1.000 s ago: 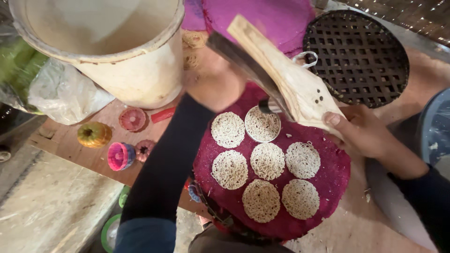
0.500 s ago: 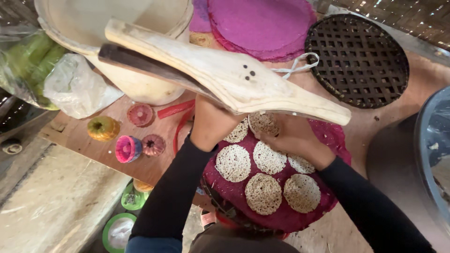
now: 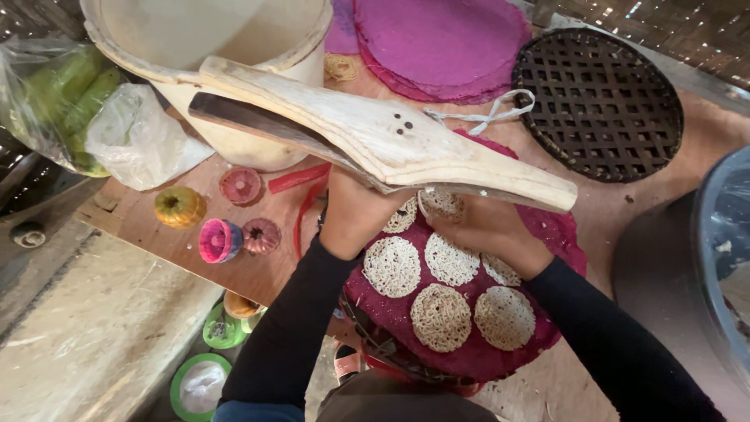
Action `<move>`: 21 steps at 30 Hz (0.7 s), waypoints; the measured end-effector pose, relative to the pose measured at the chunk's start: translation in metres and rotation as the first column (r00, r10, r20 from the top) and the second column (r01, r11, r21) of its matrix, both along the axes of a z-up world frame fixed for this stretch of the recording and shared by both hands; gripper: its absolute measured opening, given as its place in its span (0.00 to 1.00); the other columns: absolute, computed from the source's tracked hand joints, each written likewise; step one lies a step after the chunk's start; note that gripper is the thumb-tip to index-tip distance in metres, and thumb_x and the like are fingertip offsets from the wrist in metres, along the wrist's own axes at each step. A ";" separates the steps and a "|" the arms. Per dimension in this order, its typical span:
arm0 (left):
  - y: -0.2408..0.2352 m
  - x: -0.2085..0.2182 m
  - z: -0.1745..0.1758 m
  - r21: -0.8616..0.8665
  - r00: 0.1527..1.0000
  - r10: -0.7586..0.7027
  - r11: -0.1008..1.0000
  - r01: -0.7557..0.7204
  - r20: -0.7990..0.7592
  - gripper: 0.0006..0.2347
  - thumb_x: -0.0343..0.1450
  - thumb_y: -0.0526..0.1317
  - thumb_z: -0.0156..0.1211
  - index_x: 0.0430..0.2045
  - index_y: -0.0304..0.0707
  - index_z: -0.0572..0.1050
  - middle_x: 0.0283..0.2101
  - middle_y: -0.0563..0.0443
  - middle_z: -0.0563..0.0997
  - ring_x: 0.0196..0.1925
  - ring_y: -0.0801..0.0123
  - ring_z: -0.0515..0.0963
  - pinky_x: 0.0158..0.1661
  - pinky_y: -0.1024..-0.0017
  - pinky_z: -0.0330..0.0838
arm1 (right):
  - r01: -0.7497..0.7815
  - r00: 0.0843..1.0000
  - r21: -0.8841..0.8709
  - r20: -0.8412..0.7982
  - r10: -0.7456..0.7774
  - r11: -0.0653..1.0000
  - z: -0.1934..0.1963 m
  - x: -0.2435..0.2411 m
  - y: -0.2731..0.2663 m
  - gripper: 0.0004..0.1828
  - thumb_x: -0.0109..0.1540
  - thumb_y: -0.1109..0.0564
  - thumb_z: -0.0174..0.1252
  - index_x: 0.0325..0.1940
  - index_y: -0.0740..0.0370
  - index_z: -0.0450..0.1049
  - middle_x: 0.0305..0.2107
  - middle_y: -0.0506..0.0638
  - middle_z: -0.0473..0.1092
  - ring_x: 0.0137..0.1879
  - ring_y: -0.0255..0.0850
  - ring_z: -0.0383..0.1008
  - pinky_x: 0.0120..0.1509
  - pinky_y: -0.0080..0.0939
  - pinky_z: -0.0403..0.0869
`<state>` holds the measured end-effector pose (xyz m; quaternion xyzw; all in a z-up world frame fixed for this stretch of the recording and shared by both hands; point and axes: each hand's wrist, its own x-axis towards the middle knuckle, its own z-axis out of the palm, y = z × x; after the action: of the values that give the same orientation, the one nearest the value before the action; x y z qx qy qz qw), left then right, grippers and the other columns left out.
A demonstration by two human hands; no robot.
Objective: The person uses a wooden press to shape dough into circular crackers and places them on a tray, occasionally scooping more dough from a bowl.
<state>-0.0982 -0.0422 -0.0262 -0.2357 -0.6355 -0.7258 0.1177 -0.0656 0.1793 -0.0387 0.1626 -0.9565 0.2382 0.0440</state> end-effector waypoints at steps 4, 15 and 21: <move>0.004 0.002 0.002 0.010 1.000 0.000 1.000 0.000 0.018 0.21 0.64 0.34 0.76 0.49 0.27 0.75 0.49 0.45 0.84 0.51 0.68 0.84 0.54 0.69 0.79 | -0.022 0.998 -0.253 -0.066 0.006 0.967 0.020 0.000 0.027 0.38 0.54 0.46 0.69 0.64 0.65 0.70 0.55 0.65 0.72 0.61 0.56 0.72 0.64 0.51 0.70; 0.028 0.006 -0.003 0.004 1.000 0.013 1.000 -0.013 -0.019 0.19 0.65 0.34 0.76 0.47 0.26 0.77 0.49 0.44 0.84 0.50 0.65 0.85 0.53 0.68 0.80 | 0.150 0.976 0.114 -0.173 -0.129 0.982 0.000 0.013 0.069 0.33 0.56 0.46 0.67 0.60 0.66 0.71 0.52 0.65 0.72 0.59 0.57 0.72 0.61 0.51 0.70; 0.054 0.019 -0.025 -0.239 0.910 0.155 0.935 -0.260 -0.385 0.17 0.70 0.37 0.70 0.52 0.34 0.78 0.54 0.48 0.83 0.54 0.63 0.86 0.58 0.67 0.80 | -0.136 0.796 -0.729 -0.484 -0.364 0.671 0.089 0.060 0.079 0.20 0.79 0.47 0.41 0.69 0.60 0.64 0.57 0.50 0.71 0.66 0.36 0.73 0.77 0.38 0.71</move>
<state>-0.0797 0.0114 -0.0511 -0.3093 -0.7225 -0.5543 0.2742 -0.0055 0.2583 0.0503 0.1329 -0.7232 0.5338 0.4176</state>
